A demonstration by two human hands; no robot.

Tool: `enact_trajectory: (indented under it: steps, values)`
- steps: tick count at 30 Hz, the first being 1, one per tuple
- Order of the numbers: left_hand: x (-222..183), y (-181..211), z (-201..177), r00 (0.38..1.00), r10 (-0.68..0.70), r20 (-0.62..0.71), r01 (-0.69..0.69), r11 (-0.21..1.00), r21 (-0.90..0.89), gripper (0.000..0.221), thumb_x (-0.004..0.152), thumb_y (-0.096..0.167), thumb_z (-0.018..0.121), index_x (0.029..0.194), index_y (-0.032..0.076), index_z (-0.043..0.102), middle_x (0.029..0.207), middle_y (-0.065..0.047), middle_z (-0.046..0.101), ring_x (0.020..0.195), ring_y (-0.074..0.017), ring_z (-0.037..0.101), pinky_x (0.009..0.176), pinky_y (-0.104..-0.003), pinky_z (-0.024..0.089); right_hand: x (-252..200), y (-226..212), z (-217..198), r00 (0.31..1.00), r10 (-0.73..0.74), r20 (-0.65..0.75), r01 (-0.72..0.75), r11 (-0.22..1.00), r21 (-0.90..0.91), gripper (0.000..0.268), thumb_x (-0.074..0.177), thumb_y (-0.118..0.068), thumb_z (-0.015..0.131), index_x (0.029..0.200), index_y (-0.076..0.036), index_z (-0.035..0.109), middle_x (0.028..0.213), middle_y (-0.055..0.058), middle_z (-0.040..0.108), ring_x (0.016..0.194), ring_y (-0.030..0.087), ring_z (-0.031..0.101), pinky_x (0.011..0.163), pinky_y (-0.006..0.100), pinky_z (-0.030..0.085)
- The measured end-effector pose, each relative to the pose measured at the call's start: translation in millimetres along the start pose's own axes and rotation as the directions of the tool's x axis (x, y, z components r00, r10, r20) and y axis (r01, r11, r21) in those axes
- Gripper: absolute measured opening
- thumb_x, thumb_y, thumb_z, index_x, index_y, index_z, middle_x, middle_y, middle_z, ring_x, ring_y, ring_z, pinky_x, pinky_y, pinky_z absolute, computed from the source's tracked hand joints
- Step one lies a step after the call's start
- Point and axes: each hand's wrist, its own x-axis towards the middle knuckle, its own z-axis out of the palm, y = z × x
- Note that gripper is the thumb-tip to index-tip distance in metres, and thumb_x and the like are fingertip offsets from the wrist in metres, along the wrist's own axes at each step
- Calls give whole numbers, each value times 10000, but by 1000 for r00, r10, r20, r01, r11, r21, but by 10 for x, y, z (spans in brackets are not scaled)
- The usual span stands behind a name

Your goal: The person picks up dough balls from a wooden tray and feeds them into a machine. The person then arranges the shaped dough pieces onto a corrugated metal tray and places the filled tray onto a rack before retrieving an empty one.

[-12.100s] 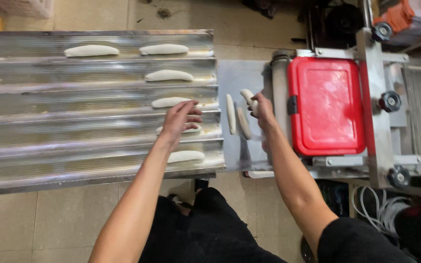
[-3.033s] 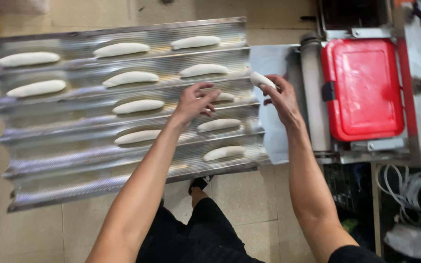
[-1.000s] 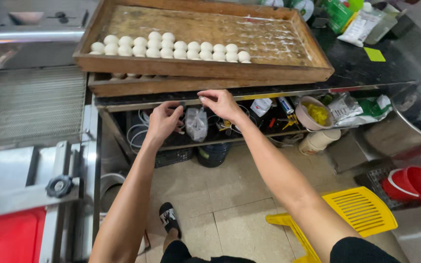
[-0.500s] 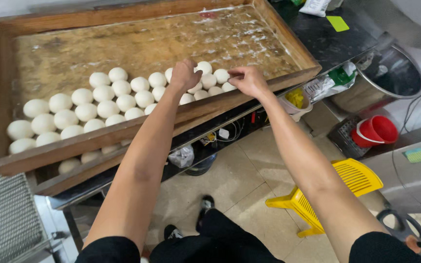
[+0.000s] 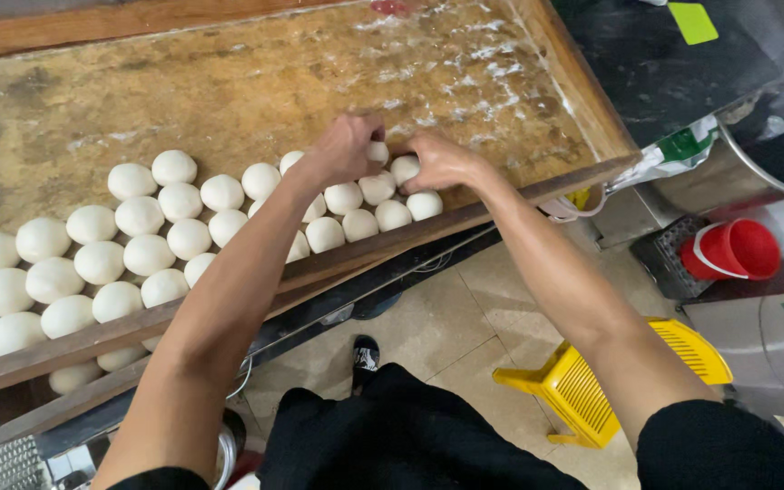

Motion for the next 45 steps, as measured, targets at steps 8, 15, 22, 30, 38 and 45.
enact_trajectory:
  steps: [8, 15, 22, 30, 38, 45]
  values:
    - [-404, -282, -798, 807, -584, -84, -46, 79, -996, 468, 771, 270, 821, 1151, 125, 590, 994, -61, 731, 926, -192, 742, 803, -390, 608, -136, -33, 96, 990, 29, -135, -21, 998, 58, 512, 667, -250, 814, 1108, -24, 685, 1096, 186, 670, 1030, 357, 649, 890, 490, 539]
    - [-91, -465, -483, 788, -567, 239, 583, 812, 6, 691, 643, 640, 848, 971, 36, 774, 899, -156, 755, 880, -307, 745, 825, -449, 604, -280, -128, -819, 940, 302, -159, -68, 623, 780, 509, 747, -147, 729, 1244, -98, 632, 1141, 78, 677, 1046, 214, 663, 932, 373, 562]
    - [-32, -35, 84, 945, -225, 239, 158, 950, 269, 337, 712, 274, 788, 1008, 113, 783, 1022, -166, 742, 996, -363, 727, 847, -462, 612, 613, 513, -474, 951, 293, 98, 82, -546, 834, 325, 901, -198, 631, 1162, -4, 619, 1011, 177, 660, 873, 283, 636, 741, 396, 537]
    - [-1379, -16, -1565, 844, -126, -521, -16, 966, -259, 394, 722, 239, 921, 1020, 65, 732, 952, -153, 725, 872, -332, 724, 733, -433, 591, 2375, -526, -4, 964, 228, 139, -87, -223, 971, 342, 981, -251, 585, 1242, -31, 609, 1143, 149, 688, 1024, 277, 681, 905, 403, 573]
    - [-3784, -1084, -2919, 451, -832, -323, -246, 232, -941, 435, 903, 239, 810, 1239, 27, 632, 1002, -115, 721, 748, -147, 670, 602, -277, 545, 3876, -3860, 918, 931, -315, -185, 336, 543, 769, 594, 903, -204, 775, 1429, -68, 535, 1261, 107, 673, 1088, 181, 682, 919, 403, 601]
    - [-5435, -2037, -3111, 153, -945, -288, -604, 142, -784, 487, 1019, 467, 547, 1224, 34, 637, 1037, -108, 727, 852, -191, 702, 738, -332, 612, 5090, -5950, 1999, 752, -637, -166, 658, 734, 167, 401, 758, -278, 861, 1104, -93, 777, 1073, 144, 747, 974, 311, 728, 887, 401, 577]
